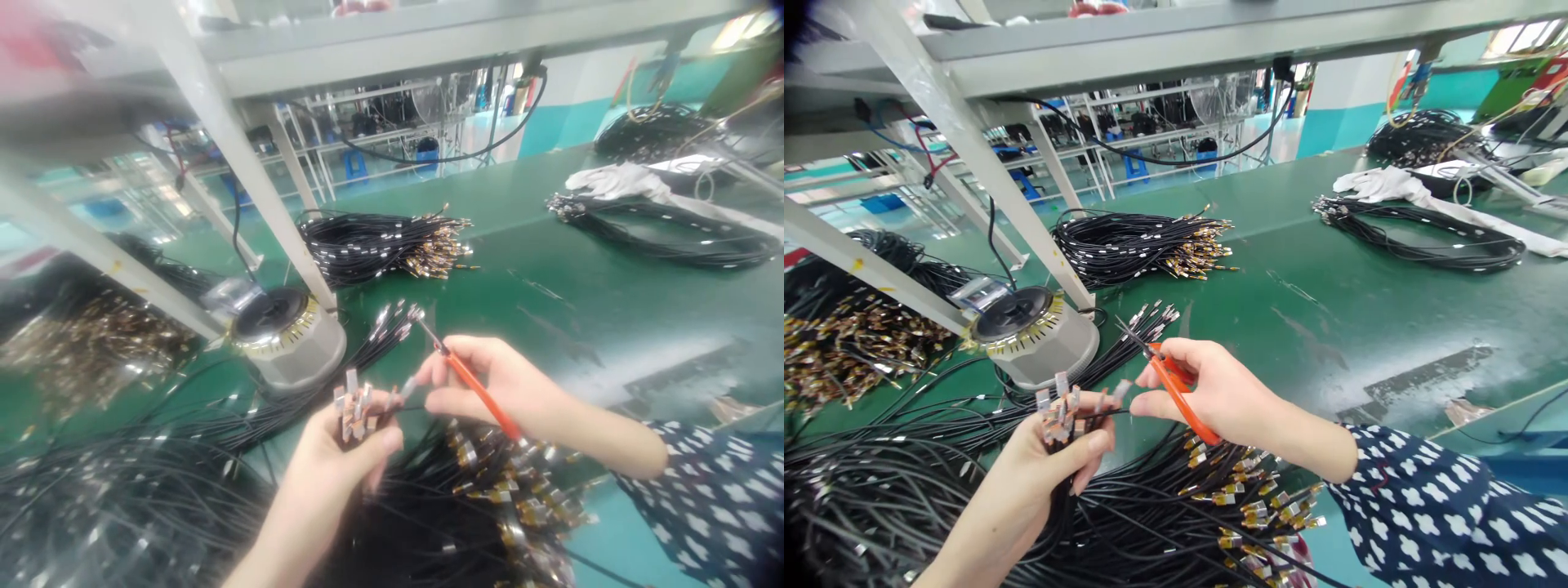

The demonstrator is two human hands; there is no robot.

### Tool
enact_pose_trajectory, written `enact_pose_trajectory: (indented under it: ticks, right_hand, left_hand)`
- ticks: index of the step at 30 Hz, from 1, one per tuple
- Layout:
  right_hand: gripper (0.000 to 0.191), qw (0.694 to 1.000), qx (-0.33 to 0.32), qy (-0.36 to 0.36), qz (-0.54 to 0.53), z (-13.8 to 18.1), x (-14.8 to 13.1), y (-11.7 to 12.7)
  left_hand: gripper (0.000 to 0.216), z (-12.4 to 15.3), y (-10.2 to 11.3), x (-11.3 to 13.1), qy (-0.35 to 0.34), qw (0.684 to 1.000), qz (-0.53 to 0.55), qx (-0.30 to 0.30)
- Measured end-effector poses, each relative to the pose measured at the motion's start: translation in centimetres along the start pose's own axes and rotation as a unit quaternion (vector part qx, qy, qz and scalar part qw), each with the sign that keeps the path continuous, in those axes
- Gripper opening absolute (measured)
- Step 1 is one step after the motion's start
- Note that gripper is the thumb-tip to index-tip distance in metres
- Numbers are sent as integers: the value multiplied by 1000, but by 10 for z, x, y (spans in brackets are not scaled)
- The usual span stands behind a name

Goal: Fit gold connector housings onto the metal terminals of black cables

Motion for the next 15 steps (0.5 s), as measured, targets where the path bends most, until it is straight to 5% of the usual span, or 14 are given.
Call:
enact_pose_trajectory:
  ticks: [7, 15]
  right_hand:
    - [29, 996, -16, 55, -62, -19, -3, -21]
    - [29, 999, 24, 19, -17, -20, 1, -14]
  left_hand:
    - [19, -5, 4, -2, 6, 996, 12, -88]
    - [18, -3, 13, -7, 27, 997, 64, -20]
Point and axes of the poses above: each hand's wrist, its own z-axis away from the middle knuckle, its own y-axis out of the back of the hand, x = y × z, the point moved 1 cm from there along -z, towards the middle knuckle, and after that the axes turned 9 degrees about -y, right-handed, at the moved point
